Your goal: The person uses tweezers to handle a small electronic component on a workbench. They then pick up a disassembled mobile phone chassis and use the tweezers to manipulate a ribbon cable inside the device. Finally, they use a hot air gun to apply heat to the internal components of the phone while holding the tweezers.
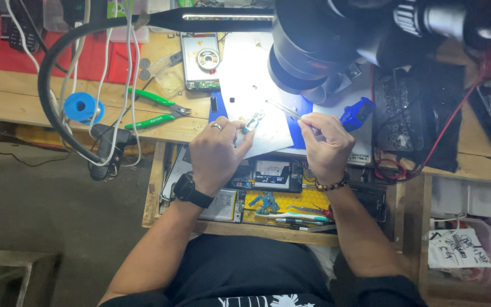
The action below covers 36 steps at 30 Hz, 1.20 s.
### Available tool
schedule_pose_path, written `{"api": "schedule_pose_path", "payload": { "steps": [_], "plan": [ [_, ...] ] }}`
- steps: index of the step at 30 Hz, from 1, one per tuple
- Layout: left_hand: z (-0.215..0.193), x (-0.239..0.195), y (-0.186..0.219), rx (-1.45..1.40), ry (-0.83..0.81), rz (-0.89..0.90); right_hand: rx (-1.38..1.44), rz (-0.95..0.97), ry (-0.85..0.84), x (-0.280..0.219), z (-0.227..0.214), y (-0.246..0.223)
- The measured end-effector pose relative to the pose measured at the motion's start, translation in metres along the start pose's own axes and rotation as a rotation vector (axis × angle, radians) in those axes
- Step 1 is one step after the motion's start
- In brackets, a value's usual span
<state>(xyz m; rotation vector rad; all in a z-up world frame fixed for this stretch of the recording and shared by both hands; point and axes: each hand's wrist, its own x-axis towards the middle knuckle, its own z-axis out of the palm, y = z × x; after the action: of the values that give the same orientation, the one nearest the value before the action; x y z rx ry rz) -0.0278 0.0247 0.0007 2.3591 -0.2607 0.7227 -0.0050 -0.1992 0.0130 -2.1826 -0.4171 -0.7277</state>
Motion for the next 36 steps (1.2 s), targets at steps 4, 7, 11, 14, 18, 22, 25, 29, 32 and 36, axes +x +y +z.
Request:
{"api": "schedule_pose_path", "payload": {
  "steps": [4,7,11,14,18,22,25,29,32,36],
  "plan": [
    [-0.004,-0.005,-0.005,-0.017,0.002,0.007,-0.007,-0.023,-0.055,0.006,0.002,-0.005],
    [-0.005,-0.006,-0.006,-0.028,0.011,0.022,0.007,-0.048,-0.096,0.01,0.007,-0.012],
    [-0.007,-0.006,-0.006,-0.046,0.015,0.019,-0.027,-0.164,-0.111,0.02,0.012,-0.019],
    [-0.008,-0.008,-0.009,-0.075,0.003,0.024,-0.047,-0.197,-0.114,0.024,0.014,-0.023],
    [-0.015,-0.016,-0.017,-0.126,-0.012,0.104,-0.065,-0.203,-0.133,0.024,0.017,-0.025],
    [-0.02,-0.022,-0.024,-0.159,-0.024,0.158,-0.108,-0.241,-0.156,0.023,0.021,-0.024],
    [-0.021,-0.025,-0.027,-0.149,-0.025,0.196,-0.146,-0.297,-0.18,0.025,0.022,-0.023],
    [-0.022,-0.024,-0.027,-0.145,-0.014,0.226,-0.186,-0.368,-0.177,0.027,0.018,-0.024],
    [-0.02,-0.024,-0.028,-0.152,-0.005,0.232,-0.214,-0.383,-0.164,0.023,0.013,-0.022],
    [-0.017,-0.025,-0.03,-0.169,0.002,0.212,-0.251,-0.349,-0.161,0.015,0.01,-0.019]
  ]
}}
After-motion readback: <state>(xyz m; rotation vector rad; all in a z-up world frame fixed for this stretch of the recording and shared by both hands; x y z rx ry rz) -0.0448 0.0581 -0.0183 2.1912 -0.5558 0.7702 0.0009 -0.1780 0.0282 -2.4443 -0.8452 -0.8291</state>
